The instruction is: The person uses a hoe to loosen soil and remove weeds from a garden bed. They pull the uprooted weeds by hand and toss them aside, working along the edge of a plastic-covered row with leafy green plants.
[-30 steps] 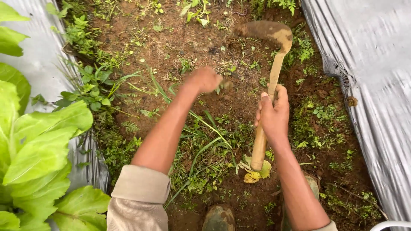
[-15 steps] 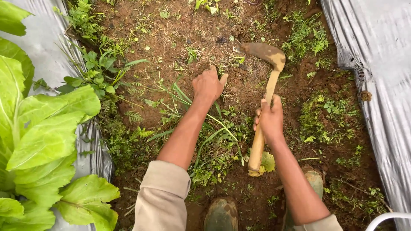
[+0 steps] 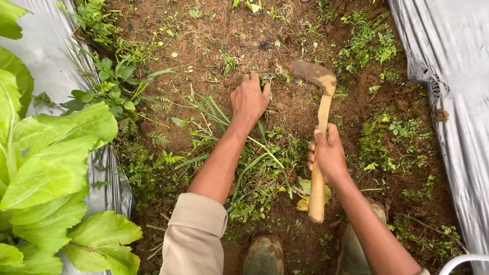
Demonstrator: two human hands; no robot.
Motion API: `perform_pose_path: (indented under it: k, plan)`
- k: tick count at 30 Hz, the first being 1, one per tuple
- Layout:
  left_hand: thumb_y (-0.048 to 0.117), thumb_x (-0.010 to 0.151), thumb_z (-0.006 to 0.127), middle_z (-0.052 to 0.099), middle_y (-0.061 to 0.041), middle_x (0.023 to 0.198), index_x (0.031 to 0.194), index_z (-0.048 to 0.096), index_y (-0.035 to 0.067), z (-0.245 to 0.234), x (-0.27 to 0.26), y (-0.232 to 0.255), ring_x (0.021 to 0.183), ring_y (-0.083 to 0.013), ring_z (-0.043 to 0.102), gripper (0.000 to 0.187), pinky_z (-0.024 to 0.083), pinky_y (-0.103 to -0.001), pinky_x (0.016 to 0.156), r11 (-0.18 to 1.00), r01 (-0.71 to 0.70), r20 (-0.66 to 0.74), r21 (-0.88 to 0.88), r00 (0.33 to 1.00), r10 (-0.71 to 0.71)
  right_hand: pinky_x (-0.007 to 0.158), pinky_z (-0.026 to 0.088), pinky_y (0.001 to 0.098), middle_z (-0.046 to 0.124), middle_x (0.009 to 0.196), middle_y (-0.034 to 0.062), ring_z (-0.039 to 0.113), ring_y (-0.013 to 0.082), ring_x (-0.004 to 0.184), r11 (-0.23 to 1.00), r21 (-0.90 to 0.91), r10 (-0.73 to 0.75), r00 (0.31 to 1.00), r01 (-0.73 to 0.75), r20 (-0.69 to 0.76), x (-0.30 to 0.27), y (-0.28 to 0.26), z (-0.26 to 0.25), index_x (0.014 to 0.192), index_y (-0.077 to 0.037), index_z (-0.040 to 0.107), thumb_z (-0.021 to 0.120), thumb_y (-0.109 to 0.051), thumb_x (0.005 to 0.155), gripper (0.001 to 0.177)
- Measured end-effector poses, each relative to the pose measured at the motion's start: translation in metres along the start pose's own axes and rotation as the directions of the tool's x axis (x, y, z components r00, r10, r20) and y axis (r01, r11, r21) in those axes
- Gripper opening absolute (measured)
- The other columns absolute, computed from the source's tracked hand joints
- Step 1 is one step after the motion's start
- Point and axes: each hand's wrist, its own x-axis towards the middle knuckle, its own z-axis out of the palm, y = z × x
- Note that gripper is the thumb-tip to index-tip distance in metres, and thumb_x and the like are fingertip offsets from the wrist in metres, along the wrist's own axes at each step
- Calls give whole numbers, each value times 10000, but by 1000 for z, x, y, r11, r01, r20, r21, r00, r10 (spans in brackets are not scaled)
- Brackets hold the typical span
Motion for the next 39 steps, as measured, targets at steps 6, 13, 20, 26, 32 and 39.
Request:
perform_pose_path:
  k: [6, 13, 20, 26, 32, 39]
  plan:
    - [61, 952, 641, 551, -204, 1219, 1440, 453, 46, 12, 2, -4, 875, -271, 690, 522, 596, -400, 729, 953, -300, -144, -37, 946, 292, 342, 485, 265, 425, 728, 23, 481, 113, 509, 999, 8, 45, 999, -45, -14, -15, 7, 5, 1351, 28, 354, 305, -105, 1087, 299]
    - [117, 943, 659, 606, -202, 1218, 1359, 560, 28, 18, -1, -9, 888, -248, 696, 436, 564, -392, 792, 937, -349, -68, -24, 936, 347, 344, 496, 293, 465, 730, 47, 488, 142, 504, 994, -84, 65, 998, -66, -14, -32, 5, -4, 1371, 46, 355, 307, -68, 1079, 317]
    - [166, 996, 620, 634, -191, 1153, 1283, 637, -12, 52, 26, -5, 873, -230, 722, 338, 605, -380, 821, 958, -285, -85, -37, 956, 281, 351, 496, 286, 485, 750, 74, 507, 158, 509, 976, -173, -150, 984, 132, -99, -26, -4, -11, 1350, 62, 381, 363, -36, 1096, 273]
    - [114, 990, 619, 707, -203, 1068, 1128, 719, 30, 22, 12, 4, 978, -317, 747, 189, 614, -403, 859, 904, -231, -270, -359, 953, 137, 385, 510, 227, 477, 767, 23, 504, 104, 530, 949, -52, -313, 920, 310, -235, -18, -15, -6, 1368, -24, 331, 344, -8, 1109, 260]
    - [144, 986, 627, 712, -178, 1108, 1111, 709, 32, 15, 11, 8, 1054, -289, 720, 187, 567, -419, 944, 867, -97, -250, -489, 968, -32, 330, 485, 277, 512, 711, 57, 511, 140, 470, 973, -160, -186, 977, 168, -104, -10, -4, -26, 1340, 43, 418, 399, -33, 1082, 270]
    - [175, 994, 624, 667, -223, 1252, 1156, 693, 37, 17, 9, 2, 1229, -363, 636, 224, 497, -507, 1067, 850, -50, -221, -524, 972, -78, 317, 486, 272, 516, 693, 33, 512, 136, 457, 985, -91, -147, 989, 145, -8, -9, -11, -20, 1297, -10, 425, 377, -54, 1081, 226]
